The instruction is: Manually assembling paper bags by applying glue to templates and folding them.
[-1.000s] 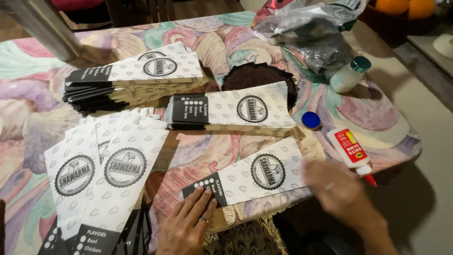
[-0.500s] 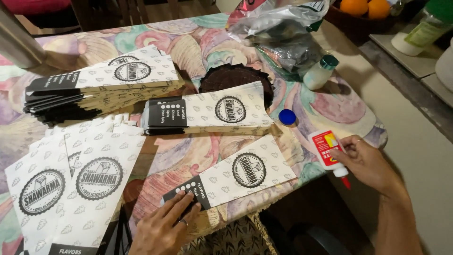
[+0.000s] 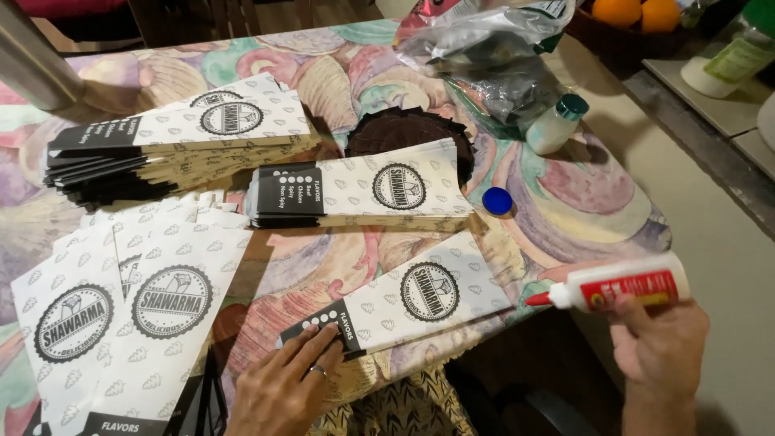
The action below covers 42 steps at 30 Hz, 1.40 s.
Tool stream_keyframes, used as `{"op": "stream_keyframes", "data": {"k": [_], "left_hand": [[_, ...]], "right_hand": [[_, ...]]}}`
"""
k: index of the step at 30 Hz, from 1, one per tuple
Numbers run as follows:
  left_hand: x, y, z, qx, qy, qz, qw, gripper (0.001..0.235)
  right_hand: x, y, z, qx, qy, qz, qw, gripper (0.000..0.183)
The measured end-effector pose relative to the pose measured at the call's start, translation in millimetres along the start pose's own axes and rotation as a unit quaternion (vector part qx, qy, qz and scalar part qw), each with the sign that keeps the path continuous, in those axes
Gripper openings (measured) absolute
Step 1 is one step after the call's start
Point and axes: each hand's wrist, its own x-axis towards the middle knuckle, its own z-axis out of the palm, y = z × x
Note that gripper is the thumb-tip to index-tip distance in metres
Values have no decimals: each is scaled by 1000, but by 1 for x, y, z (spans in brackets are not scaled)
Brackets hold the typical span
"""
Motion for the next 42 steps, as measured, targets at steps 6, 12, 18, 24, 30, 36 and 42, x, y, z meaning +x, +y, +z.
{"op": "stream_keyframes", "data": {"k": [6, 12, 18, 24, 30, 36, 42], "left_hand": [[27, 7, -15, -44, 53, -87, 994, 12], [30, 6, -23, -81, 30, -206, 975, 15], [19, -3, -10, -72, -121, -302, 943, 20], [30, -5, -20, -103, -25, -269, 957, 14], [41, -8, -36, -131, -75, -319, 936, 17], [48, -12, -47, -190, -97, -347, 913, 20], [47, -17, -47, -211, -124, -359, 901, 12]], "right_hand": [[-40, 55, -43, -500, 107, -280, 813, 69], [-45, 11, 83, -223, -64, -132, 964, 46], [-25, 24, 40, -184, 1, -140, 973, 45], [-30, 21, 50, -164, -18, -135, 977, 40], [-62, 57, 89, -219, -20, -91, 971, 57], [-101, 34, 194, -104, -131, -6, 986, 37], [-126, 34, 247, 14, -238, 33, 971, 40]]}}
